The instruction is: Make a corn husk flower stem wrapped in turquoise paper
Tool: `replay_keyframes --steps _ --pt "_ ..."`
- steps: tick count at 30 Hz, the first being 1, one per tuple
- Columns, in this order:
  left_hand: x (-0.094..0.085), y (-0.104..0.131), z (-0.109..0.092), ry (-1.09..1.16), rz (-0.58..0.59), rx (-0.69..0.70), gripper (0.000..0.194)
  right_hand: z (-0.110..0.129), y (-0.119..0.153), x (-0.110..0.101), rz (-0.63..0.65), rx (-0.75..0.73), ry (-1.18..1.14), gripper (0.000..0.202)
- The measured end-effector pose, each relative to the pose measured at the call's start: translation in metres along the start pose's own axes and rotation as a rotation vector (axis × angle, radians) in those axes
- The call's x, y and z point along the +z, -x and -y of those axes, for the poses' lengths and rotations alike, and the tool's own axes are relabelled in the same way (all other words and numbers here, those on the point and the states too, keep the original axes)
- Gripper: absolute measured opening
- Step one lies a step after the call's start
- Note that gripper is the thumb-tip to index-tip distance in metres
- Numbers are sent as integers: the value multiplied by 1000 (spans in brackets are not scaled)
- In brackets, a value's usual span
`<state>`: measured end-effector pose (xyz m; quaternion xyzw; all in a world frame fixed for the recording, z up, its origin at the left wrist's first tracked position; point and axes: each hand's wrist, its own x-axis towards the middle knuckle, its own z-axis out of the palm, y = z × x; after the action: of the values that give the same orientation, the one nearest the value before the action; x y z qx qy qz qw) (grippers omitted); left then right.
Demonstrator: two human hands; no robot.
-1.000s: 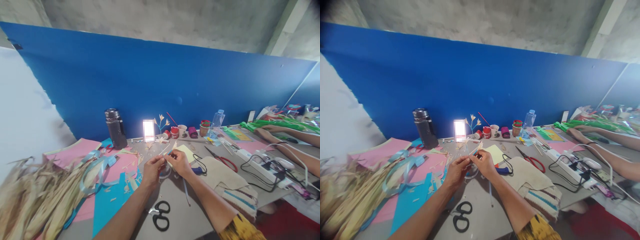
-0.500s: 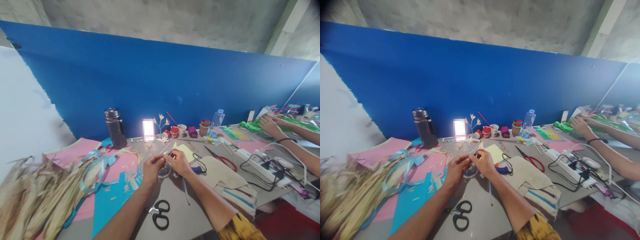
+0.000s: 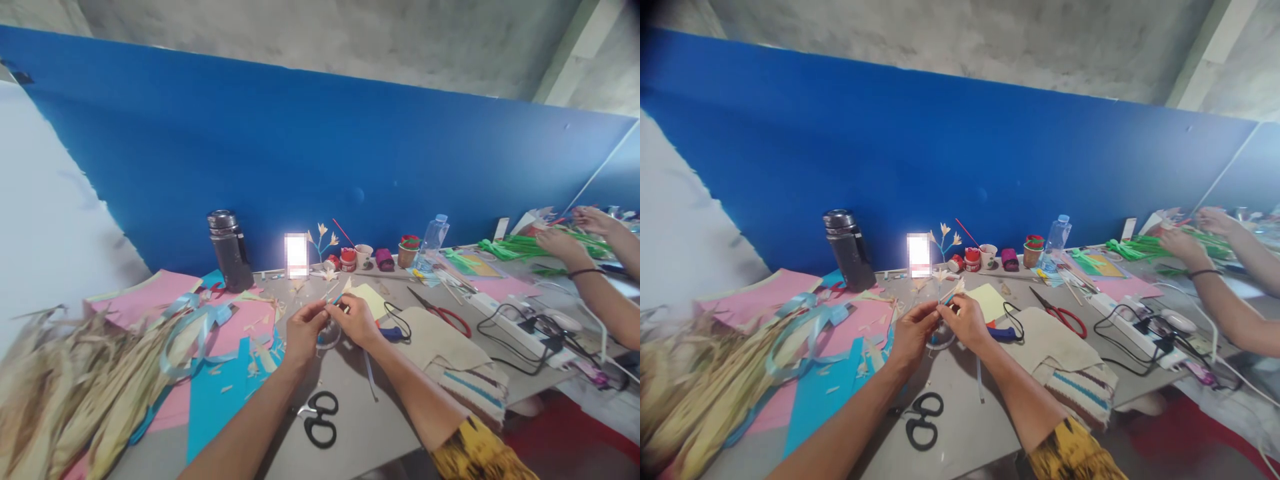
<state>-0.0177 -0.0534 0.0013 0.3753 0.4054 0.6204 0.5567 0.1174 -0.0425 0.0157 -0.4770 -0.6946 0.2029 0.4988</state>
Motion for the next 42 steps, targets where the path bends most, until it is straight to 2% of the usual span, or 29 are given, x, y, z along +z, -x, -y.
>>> replay_keyframes --steps 10,16,20,24,32,42 --pt "-3 -5 6 84 27 -8 45 4 1 2 -4 -63 -20 13" --pt "-1 -1 3 37 82 -40 46 3 -1 1 -65 59 -107 18" --pt "0 4 0 -106 106 -115 32 2 -4 -3 -89 109 -130 22" --pt "1 5 -2 -93 113 -127 30 3 -4 -3 -69 125 -140 23" --pt "-2 0 1 -52 105 -111 35 2 -2 0 -36 103 -121 27" --pt "-1 2 -1 -3 152 -134 38 3 -2 -3 -39 61 -41 26"
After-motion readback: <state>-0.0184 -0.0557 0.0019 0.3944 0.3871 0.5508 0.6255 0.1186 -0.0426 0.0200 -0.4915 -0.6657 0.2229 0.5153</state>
